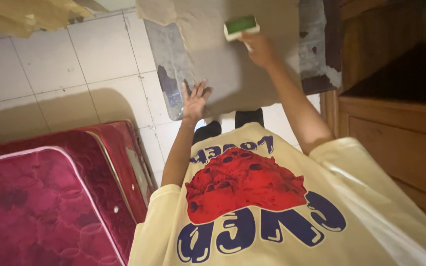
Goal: The person uses a small green roller to press a beige t-shirt laid flat on a tiled floor. The person repeatedly rolls over the shirt's body and sleeves while holding the fabric in place with the other hand.
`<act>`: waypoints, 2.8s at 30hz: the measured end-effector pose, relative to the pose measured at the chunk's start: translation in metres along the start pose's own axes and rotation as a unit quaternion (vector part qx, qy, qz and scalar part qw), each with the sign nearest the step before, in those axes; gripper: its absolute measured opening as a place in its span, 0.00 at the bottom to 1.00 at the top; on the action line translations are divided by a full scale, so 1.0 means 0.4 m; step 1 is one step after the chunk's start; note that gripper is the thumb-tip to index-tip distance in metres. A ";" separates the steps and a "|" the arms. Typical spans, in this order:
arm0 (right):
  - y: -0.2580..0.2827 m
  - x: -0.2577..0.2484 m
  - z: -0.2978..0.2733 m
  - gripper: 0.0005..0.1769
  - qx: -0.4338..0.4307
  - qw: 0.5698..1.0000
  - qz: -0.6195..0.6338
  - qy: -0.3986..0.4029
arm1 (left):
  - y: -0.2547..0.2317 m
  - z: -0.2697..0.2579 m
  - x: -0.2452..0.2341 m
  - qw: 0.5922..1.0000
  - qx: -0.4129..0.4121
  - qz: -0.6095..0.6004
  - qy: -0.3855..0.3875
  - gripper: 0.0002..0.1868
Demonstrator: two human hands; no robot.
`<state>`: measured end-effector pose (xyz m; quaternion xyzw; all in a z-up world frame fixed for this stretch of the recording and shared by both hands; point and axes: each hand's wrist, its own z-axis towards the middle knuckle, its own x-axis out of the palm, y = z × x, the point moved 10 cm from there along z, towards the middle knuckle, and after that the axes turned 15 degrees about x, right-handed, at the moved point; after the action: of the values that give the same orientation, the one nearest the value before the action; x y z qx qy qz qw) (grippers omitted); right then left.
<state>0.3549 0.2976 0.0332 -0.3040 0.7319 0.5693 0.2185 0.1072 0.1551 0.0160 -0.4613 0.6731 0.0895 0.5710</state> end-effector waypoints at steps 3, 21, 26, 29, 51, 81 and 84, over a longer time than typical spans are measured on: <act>0.013 -0.022 -0.132 0.32 -0.058 0.998 -0.014 -0.025 | 0.000 -0.006 0.017 1.000 0.014 -0.002 -0.007 0.52; -0.034 -0.022 -0.523 0.28 0.104 0.986 -0.123 -0.033 | -0.185 0.191 -0.047 0.988 0.083 -0.069 -0.114 0.40; -0.153 -0.024 -0.201 0.17 0.065 0.995 -0.008 -0.075 | -0.172 0.215 0.032 0.997 0.067 -0.011 -0.025 0.44; -0.134 -0.110 -0.016 0.27 0.010 0.993 0.027 -0.111 | -0.148 0.213 0.030 0.989 0.070 -0.052 -0.123 0.33; -0.085 -0.087 -0.753 0.30 0.188 0.981 -0.016 -0.049 | -0.290 -0.369 -0.089 0.635 -0.073 -0.769 -0.013 0.43; -0.172 -0.129 -0.661 0.36 0.191 0.978 0.023 -0.078 | -0.110 0.203 0.036 0.758 -0.095 -0.585 -0.272 0.13; -0.133 -0.137 -0.709 0.34 0.157 0.981 0.037 -0.104 | -0.071 0.188 -0.001 0.773 -0.088 -0.561 -0.284 0.15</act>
<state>0.4387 0.0256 0.1048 -0.1780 0.7959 0.4838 0.3174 0.1794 0.1881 0.0031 -0.7586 0.0918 -0.0608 0.6422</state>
